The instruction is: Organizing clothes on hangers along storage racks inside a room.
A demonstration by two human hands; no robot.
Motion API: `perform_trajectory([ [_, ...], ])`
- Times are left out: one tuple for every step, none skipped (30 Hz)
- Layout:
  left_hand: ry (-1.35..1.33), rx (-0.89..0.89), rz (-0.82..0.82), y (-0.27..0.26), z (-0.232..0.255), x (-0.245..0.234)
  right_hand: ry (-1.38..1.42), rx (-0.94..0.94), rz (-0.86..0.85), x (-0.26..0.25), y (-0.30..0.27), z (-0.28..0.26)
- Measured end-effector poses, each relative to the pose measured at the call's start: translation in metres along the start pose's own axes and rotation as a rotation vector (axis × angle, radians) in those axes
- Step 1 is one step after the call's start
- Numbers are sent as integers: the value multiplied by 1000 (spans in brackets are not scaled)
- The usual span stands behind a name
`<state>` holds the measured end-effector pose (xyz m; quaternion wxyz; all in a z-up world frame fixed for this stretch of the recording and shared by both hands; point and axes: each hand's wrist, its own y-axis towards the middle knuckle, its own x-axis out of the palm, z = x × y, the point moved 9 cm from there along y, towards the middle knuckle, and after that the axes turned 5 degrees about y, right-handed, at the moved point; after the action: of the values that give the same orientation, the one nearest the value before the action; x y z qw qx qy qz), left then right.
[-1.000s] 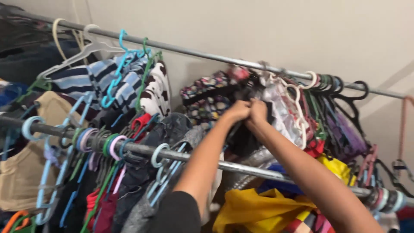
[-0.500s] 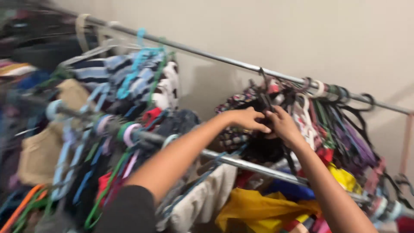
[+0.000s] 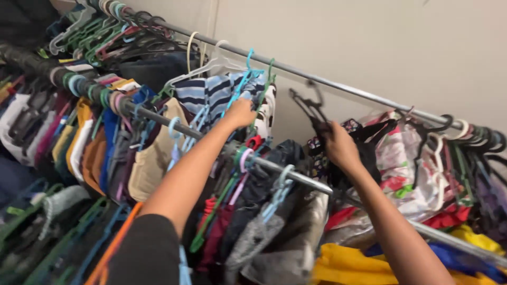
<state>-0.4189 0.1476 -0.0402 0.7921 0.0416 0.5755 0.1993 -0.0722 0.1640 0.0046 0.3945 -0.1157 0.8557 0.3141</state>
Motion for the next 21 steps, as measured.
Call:
perform_trajectory([
  [5,8,-7,3,-13,-6,4,10,4,9,3,-22],
  [-15,-86,-16,6,-36,-12,-16,70,-34,23,7,-39],
  [-33,-180,-25,10,-59,-18,-35,129,-73,36,12,-57],
  [-29,-169,-31,18,-76,-14,-32,140,-67,44,15,-68],
  [-37,-218,-41,26,-99,-10,-53,174,-64,53,19,-76],
  [-43,-270,-48,34,-123,-8,-72,206,-62,63,23,-86],
  [-36,-262,-51,40,-132,-11,-66,214,-56,69,30,-103],
  [-40,-279,-54,40,-142,-9,-119,229,-27,72,31,-118],
  [-44,-297,-58,40,-152,-7,-172,244,0,74,31,-132],
  [-37,-284,-57,45,-159,-10,-167,252,12,78,33,-140],
  [-23,-294,-53,48,-168,-15,-186,282,37,80,35,-147],
  [-14,-304,-42,55,-175,-22,-208,304,67,78,40,-155],
  [-13,-293,-32,61,-188,-20,-209,304,82,77,39,-157],
  [29,-323,-11,67,-207,-21,-223,310,61,79,41,-159],
  [71,-355,10,74,-225,-21,-238,316,40,81,44,-160],
  [66,-355,27,80,-243,-26,-240,302,51,79,48,-162],
  [118,-402,35,85,-265,-29,-212,301,62,78,52,-160],
  [167,-450,34,85,-285,-25,-186,305,67,79,51,-156],
  [160,-451,41,94,-295,-33,-191,297,71,77,58,-158],
  [199,-473,4,90,-305,-27,-179,320,72,77,52,-154],
  [239,-494,-33,87,-313,-21,-167,344,74,75,45,-150],
])
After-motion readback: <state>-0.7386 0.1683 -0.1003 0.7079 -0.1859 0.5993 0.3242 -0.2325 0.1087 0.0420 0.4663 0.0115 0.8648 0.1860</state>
